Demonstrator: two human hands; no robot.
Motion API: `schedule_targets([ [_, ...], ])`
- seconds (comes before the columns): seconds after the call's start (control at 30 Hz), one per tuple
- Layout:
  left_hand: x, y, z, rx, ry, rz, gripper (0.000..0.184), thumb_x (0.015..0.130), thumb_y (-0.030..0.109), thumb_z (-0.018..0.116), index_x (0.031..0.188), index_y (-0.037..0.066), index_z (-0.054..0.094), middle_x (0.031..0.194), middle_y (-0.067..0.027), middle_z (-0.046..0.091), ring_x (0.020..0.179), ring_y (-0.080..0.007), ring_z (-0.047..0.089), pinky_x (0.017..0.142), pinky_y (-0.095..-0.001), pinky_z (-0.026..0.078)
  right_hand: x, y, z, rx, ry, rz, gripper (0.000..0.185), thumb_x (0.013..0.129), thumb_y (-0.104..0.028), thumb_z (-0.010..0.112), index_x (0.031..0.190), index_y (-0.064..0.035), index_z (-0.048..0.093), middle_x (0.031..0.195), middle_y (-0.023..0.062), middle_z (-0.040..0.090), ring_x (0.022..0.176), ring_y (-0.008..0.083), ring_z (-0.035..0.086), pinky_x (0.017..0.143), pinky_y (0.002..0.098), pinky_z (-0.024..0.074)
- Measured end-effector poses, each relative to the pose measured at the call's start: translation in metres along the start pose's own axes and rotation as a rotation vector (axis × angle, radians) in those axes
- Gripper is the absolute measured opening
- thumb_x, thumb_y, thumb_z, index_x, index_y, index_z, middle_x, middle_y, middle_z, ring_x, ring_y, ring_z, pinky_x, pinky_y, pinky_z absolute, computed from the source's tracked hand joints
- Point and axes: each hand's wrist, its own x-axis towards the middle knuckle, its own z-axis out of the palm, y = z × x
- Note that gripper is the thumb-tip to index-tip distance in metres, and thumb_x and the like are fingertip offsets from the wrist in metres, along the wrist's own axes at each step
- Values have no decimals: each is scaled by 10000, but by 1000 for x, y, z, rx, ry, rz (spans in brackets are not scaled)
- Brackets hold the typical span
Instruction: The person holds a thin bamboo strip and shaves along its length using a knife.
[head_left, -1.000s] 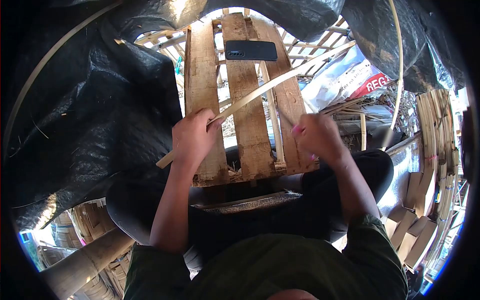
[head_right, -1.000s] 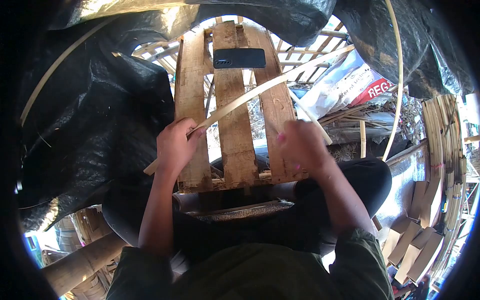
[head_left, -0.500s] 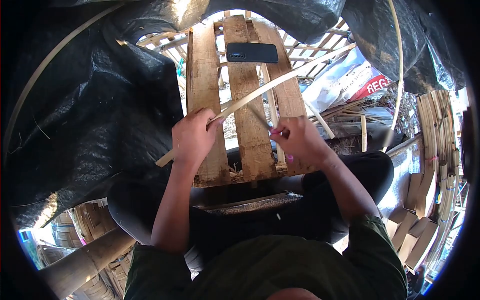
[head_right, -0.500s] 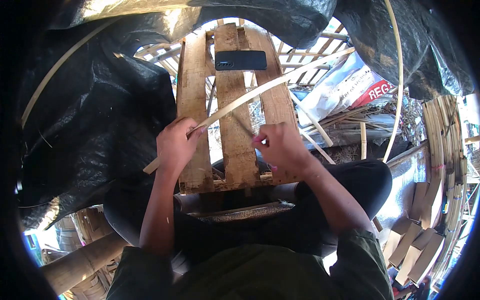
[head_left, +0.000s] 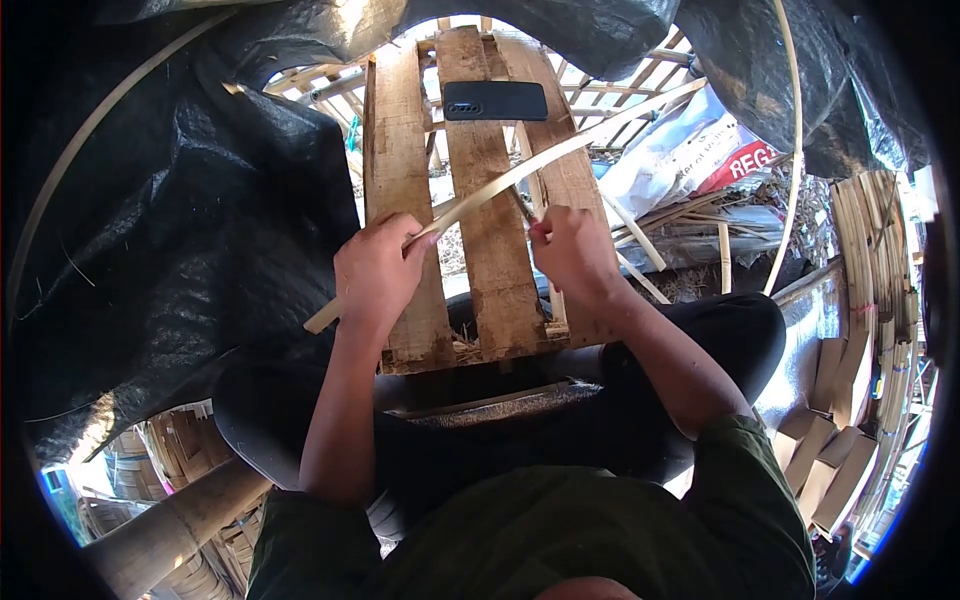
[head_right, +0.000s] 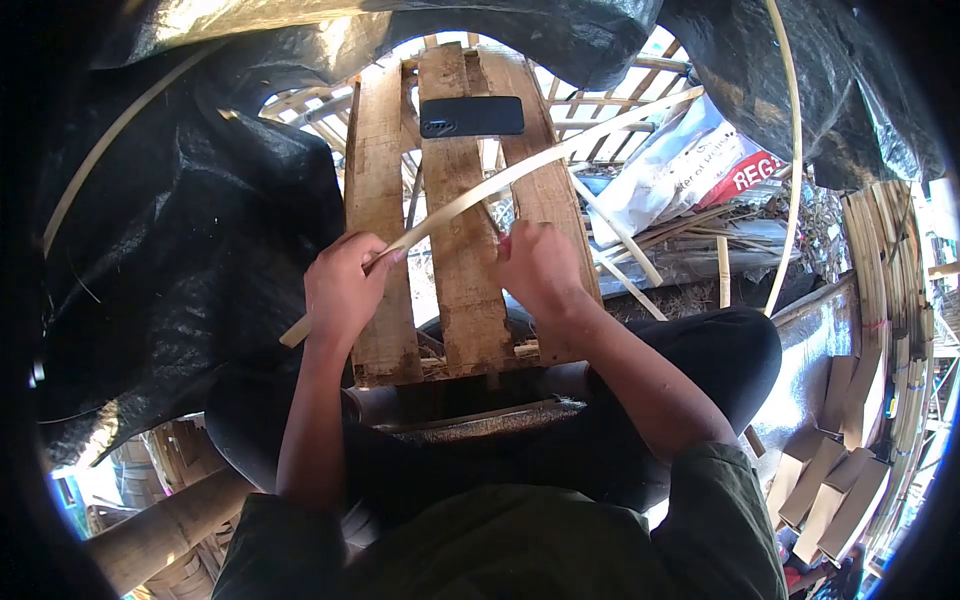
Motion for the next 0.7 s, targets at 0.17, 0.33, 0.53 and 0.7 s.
schedule_targets([
  [0.17, -1, -3, 3, -8, -7, -8, 196, 837, 268, 775, 844, 90, 692, 779, -66, 665, 690, -255, 656, 619, -380, 490, -4, 15, 4, -86, 245, -3, 148, 823, -130, 669, 761, -9, 611, 688, 193, 656, 667, 397, 661, 627, 472, 522],
  [0.33, 0, -2, 2, 13, -26, -4, 201, 837, 260, 774, 845, 80, 684, 795, -69, 671, 708, -265, 661, 632, -381, 497, -16, 0, -8, -50, 216, -35, 160, 822, -133, 682, 762, -3, 609, 687, 187, 660, 667, 386, 666, 616, 459, 522],
  [0.53, -1, -5, 4, -14, -1, 26, 224, 841, 274, 773, 846, 71, 680, 818, -79, 686, 721, -276, 672, 631, -384, 497, -31, -11, -33, 257, -201, -116, 226, 818, -182, 734, 797, 24, 642, 655, 168, 658, 596, 317, 668, 591, 396, 523],
  [0.7, 0, -2, 2, -5, -34, 2, 236, 841, 289, 773, 849, 71, 683, 806, -85, 683, 710, -277, 671, 627, -380, 496, -44, -4, -40, 113, -453, -238, 241, 806, -197, 754, 781, 30, 679, 677, 188, 673, 564, 301, 672, 577, 382, 524],
])
